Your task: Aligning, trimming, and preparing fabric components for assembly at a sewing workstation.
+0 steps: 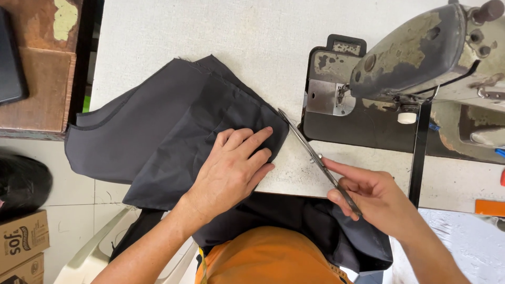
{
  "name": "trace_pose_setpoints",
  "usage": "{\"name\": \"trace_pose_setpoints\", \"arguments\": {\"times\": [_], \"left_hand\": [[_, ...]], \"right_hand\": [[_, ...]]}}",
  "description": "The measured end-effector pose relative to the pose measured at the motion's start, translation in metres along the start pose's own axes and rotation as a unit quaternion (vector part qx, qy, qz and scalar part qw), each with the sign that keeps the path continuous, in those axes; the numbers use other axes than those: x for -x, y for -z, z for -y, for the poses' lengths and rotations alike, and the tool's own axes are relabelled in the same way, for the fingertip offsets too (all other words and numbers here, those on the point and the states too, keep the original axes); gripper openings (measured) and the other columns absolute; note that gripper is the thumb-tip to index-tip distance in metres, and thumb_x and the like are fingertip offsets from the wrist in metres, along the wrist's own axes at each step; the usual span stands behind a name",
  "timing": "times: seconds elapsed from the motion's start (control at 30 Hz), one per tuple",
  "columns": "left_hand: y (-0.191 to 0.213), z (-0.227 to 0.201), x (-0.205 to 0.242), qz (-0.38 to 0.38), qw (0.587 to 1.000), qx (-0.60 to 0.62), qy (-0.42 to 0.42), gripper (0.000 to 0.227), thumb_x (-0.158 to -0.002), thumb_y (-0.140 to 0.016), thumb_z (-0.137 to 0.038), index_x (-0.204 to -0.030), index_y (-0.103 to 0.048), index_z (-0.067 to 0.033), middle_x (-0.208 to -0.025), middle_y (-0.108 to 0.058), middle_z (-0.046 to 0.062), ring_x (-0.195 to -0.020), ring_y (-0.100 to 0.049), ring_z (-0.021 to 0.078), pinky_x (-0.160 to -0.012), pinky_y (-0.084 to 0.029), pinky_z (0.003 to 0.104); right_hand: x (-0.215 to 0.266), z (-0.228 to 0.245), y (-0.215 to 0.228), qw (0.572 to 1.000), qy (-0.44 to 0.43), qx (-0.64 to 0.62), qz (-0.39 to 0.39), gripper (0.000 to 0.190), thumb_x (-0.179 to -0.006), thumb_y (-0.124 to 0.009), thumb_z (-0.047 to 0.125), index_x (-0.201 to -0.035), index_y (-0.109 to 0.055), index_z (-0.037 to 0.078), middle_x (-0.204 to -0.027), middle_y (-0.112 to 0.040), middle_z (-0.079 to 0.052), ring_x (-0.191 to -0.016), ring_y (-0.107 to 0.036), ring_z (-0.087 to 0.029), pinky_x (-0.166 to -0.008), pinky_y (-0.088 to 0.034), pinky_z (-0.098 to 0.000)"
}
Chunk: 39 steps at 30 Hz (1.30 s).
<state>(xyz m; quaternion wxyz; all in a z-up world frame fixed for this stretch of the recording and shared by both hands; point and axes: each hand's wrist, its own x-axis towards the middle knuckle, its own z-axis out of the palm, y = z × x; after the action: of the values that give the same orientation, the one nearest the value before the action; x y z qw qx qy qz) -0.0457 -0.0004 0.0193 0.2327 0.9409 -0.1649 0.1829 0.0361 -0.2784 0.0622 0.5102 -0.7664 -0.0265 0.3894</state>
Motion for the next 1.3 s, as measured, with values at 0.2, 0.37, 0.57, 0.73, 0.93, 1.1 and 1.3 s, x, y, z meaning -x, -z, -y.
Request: {"name": "trace_pose_setpoints", "arguments": {"times": [0.2, 0.37, 0.57, 0.73, 0.93, 1.1, 1.3], "left_hand": [[0.001, -0.002, 0.0, -0.002, 1.0, 0.005, 0.002, 0.015, -0.102, -0.068, -0.019, -0.099, -0.061, -0.0058, -0.139, -0.061, 0.015, -0.107, -0.055, 0.032, -0.089, -0.042, 0.043], [-0.003, -0.001, 0.001, -0.011, 1.0, 0.018, 0.007, 0.02, -0.102, -0.069, -0.021, -0.097, -0.061, -0.0034, -0.138, -0.062, 0.016, -0.11, -0.055, 0.0322, -0.091, -0.043, 0.044], [-0.004, -0.002, 0.003, -0.043, 0.998, 0.047, 0.029, 0.015, -0.1, -0.066, -0.006, -0.087, -0.062, -0.0022, -0.13, -0.066, 0.015, -0.108, -0.058, 0.031, -0.093, -0.044, 0.042], [-0.006, -0.003, 0.007, -0.125, 0.957, 0.218, 0.143, 0.017, -0.095, -0.064, 0.002, -0.084, -0.054, -0.0055, -0.135, -0.058, 0.019, -0.105, -0.071, 0.0252, -0.093, -0.057, 0.035], [-0.006, 0.012, 0.016, -0.135, 0.96, 0.154, 0.191, 0.02, -0.097, -0.057, 0.009, -0.083, -0.048, -0.0009, -0.143, -0.051, 0.022, -0.118, -0.065, 0.0315, -0.083, -0.056, 0.032], [0.015, 0.053, 0.037, -0.046, 0.952, -0.22, 0.209, 0.052, -0.083, -0.062, -0.023, -0.132, -0.06, -0.0058, -0.158, -0.044, 0.022, -0.149, -0.032, 0.0457, -0.113, -0.027, 0.068], [0.053, 0.166, 0.007, 0.043, 0.973, -0.175, 0.144, 0.062, -0.103, -0.054, -0.035, -0.149, -0.051, 0.0071, -0.163, -0.036, 0.03, -0.152, -0.026, 0.0494, -0.116, -0.015, 0.071]], "right_hand": [[-0.009, 0.008, 0.014, 0.999, -0.014, 0.03, 0.037, 0.066, -0.084, -0.073, -0.002, -0.146, -0.066, 0.02, -0.052, -0.042, -0.002, -0.05, -0.037, -0.01, -0.099, -0.064, -0.0371], [-0.001, 0.002, 0.03, 0.996, 0.022, 0.067, 0.055, 0.07, -0.087, -0.049, -0.014, -0.147, -0.062, 0.02, -0.049, -0.046, -0.004, -0.049, -0.041, -0.013, -0.116, -0.055, -0.0374], [0.048, -0.046, 0.06, 0.981, 0.047, 0.168, -0.086, 0.07, -0.082, -0.072, -0.007, -0.147, -0.066, 0.016, -0.063, -0.034, -0.003, -0.063, -0.041, -0.015, -0.1, -0.029, -0.0212], [0.066, -0.098, 0.099, 0.87, 0.173, 0.357, -0.292, 0.065, -0.091, -0.078, 0.002, -0.155, -0.065, 0.004, -0.097, -0.076, -0.004, -0.068, -0.045, -0.004, -0.071, -0.051, -0.0207], [0.026, -0.139, 0.16, 0.878, 0.166, 0.313, -0.322, 0.059, -0.103, -0.074, -0.008, -0.16, -0.061, -0.014, -0.085, -0.057, -0.015, -0.062, -0.038, -0.02, -0.054, -0.037, -0.0326], [0.012, -0.16, 0.211, 0.81, 0.209, 0.456, -0.303, 0.066, -0.091, -0.081, 0.001, -0.156, -0.069, -0.005, -0.12, -0.063, -0.021, -0.087, -0.061, -0.027, -0.079, -0.054, -0.0382], [0.027, -0.086, 0.129, 0.736, 0.347, 0.471, -0.341, 0.04, -0.107, -0.08, 0.006, -0.143, -0.075, -0.01, -0.136, -0.069, -0.028, -0.123, -0.066, -0.038, -0.098, -0.055, -0.0432]]}}
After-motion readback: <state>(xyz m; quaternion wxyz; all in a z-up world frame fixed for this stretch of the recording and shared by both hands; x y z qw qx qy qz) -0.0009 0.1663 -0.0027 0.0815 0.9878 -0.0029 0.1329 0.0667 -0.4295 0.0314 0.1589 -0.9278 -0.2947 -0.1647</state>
